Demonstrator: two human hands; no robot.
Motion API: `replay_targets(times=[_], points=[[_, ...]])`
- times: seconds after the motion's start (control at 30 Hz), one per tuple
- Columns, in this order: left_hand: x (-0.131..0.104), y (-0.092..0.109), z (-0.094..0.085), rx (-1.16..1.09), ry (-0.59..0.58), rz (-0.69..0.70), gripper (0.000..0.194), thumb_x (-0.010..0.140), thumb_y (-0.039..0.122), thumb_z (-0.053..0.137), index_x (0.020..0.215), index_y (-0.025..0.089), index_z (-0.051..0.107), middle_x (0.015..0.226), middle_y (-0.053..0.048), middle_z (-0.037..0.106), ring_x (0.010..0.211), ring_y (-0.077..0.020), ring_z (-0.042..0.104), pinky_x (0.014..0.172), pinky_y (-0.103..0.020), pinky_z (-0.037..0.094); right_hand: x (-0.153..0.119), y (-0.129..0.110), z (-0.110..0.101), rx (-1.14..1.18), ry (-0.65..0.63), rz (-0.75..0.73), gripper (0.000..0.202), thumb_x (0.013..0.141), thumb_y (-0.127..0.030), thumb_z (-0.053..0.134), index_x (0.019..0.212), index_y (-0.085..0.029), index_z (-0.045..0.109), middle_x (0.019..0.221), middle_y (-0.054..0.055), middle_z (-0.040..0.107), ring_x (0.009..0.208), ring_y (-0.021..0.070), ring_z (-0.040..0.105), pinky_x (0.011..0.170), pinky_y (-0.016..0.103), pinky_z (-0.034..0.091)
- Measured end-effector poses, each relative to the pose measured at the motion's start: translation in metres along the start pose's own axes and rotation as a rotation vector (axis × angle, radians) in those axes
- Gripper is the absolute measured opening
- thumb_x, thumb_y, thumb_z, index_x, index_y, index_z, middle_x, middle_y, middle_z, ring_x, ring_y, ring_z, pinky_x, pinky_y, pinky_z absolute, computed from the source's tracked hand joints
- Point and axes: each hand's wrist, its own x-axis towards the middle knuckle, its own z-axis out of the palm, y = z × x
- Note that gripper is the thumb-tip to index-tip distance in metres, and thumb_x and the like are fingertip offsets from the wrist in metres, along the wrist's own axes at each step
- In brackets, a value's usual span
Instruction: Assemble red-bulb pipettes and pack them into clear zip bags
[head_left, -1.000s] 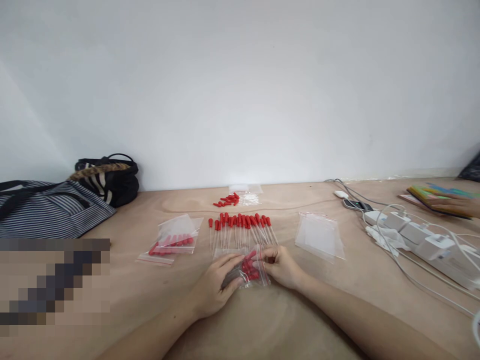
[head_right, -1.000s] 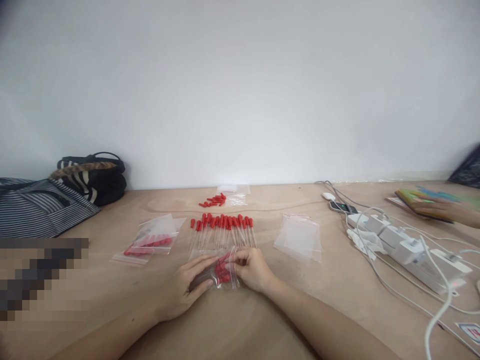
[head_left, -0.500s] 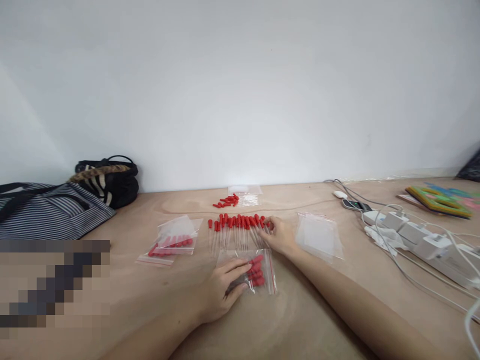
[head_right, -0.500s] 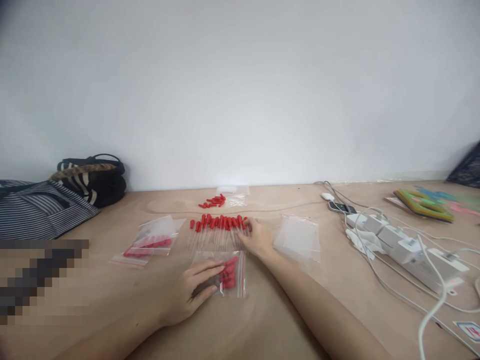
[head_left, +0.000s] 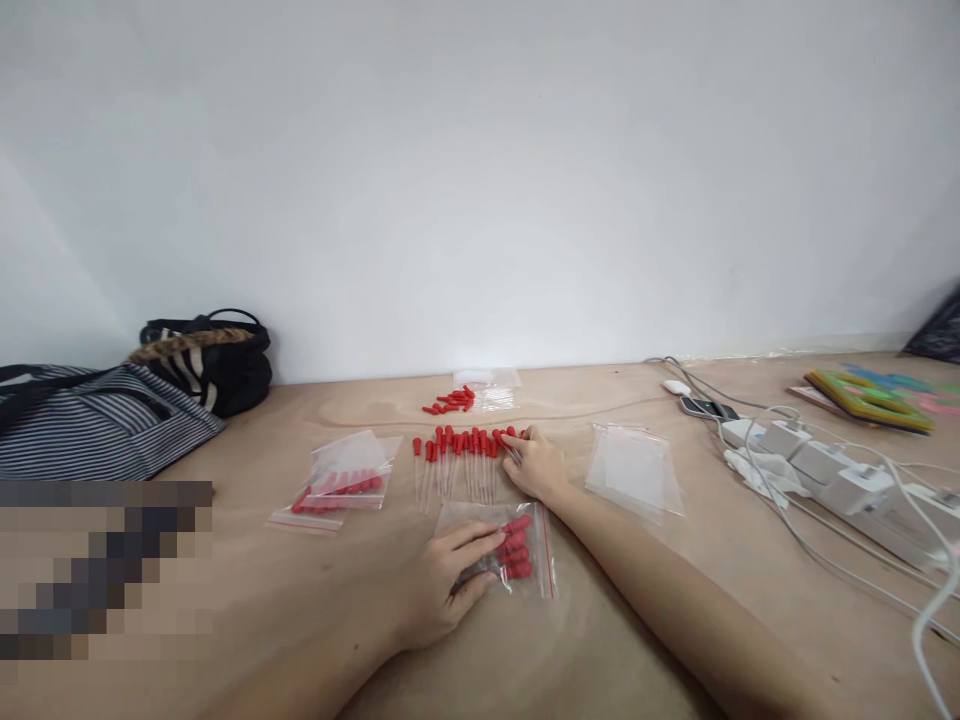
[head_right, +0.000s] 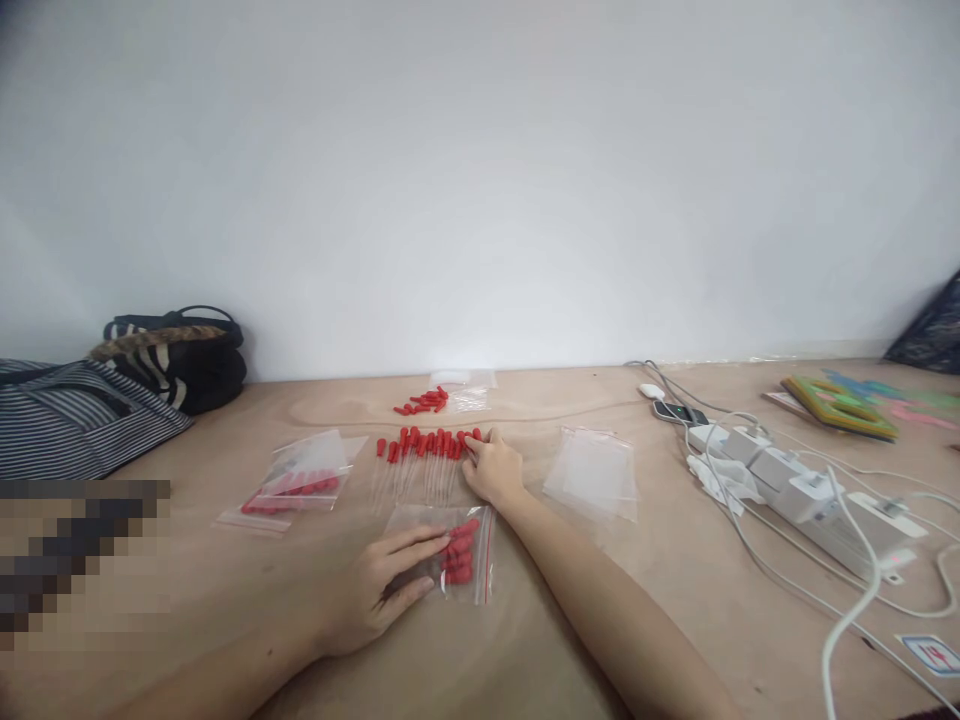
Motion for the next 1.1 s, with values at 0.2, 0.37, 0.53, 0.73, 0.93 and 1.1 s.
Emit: replay_targets(times=[0.2, 0.37, 0.53, 0.73, 0.93, 1.1], points=[[-0.002, 0.007, 0.001, 0.034, -0.011, 0.095, 0.039, 0.080, 0.022, 0.049, 0.119, 0.023, 0.048, 0.119, -0.005, 0.055, 0.107, -0.0200, 0.051, 0.092, -0.034, 0.042, -0.003, 0.009, -0.003, -0.098, -0.025, 0.005, 0.040, 0.077, -0.027, 0.040, 0.116, -0.032, 0.049, 0.099, 0.006, 0.052, 0.078, 0.0177, 0.055, 0.063, 0.027, 0.040], [0.008, 0.015, 0.001, 0.070, -0.086, 0.245, 0.035, 0.083, 0.019, 0.046, 0.117, 0.020, 0.049, 0.116, -0.007, 0.057, 0.107, -0.0197, 0.051, 0.094, -0.036, 0.039, -0.005, 0.023, -0.004, -0.163, -0.030, 0.103, 0.037, 0.079, -0.024, 0.038, 0.114, -0.029, 0.049, 0.104, 0.006, 0.052, 0.083, 0.0178, 0.054, 0.064, 0.027, 0.040], [0.033, 0.010, 0.008, 0.164, -0.167, 0.374, 0.034, 0.085, 0.014, 0.038, 0.116, 0.019, 0.050, 0.116, -0.006, 0.058, 0.112, -0.0203, 0.047, 0.100, -0.042, 0.030, -0.005, 0.036, -0.008, -0.183, -0.022, 0.157, 0.032, 0.080, -0.023, 0.037, 0.108, -0.022, 0.052, 0.103, 0.009, 0.053, 0.084, 0.0188, 0.054, 0.064, 0.027, 0.039], [0.061, -0.006, 0.013, 0.279, -0.187, 0.370, 0.041, 0.079, 0.005, 0.036, 0.114, 0.020, 0.051, 0.117, -0.004, 0.057, 0.116, -0.0192, 0.042, 0.103, -0.042, 0.023, -0.007, 0.037, -0.011, -0.191, 0.010, 0.162, 0.029, 0.080, -0.023, 0.038, 0.105, -0.020, 0.053, 0.101, 0.008, 0.054, 0.085, 0.0196, 0.055, 0.065, 0.027, 0.039], [0.082, -0.027, 0.005, 0.309, -0.119, 0.165, 0.033, 0.084, 0.023, 0.041, 0.115, 0.017, 0.049, 0.119, -0.008, 0.054, 0.117, -0.0203, 0.040, 0.102, -0.041, 0.023, -0.007, 0.038, -0.010, -0.175, 0.027, 0.169, 0.028, 0.079, -0.025, 0.039, 0.103, -0.020, 0.054, 0.101, 0.008, 0.054, 0.085, 0.0204, 0.055, 0.064, 0.027, 0.039], [0.104, -0.053, 0.005, 0.386, -0.147, 0.037, 0.038, 0.089, 0.035, 0.031, 0.119, 0.019, 0.047, 0.129, -0.007, 0.046, 0.124, -0.0222, 0.030, 0.102, -0.046, 0.016, -0.008, 0.037, -0.009, -0.170, 0.027, 0.171, 0.029, 0.080, -0.026, 0.040, 0.104, -0.021, 0.054, 0.104, 0.008, 0.053, 0.085, 0.0202, 0.056, 0.063, 0.027, 0.039]])
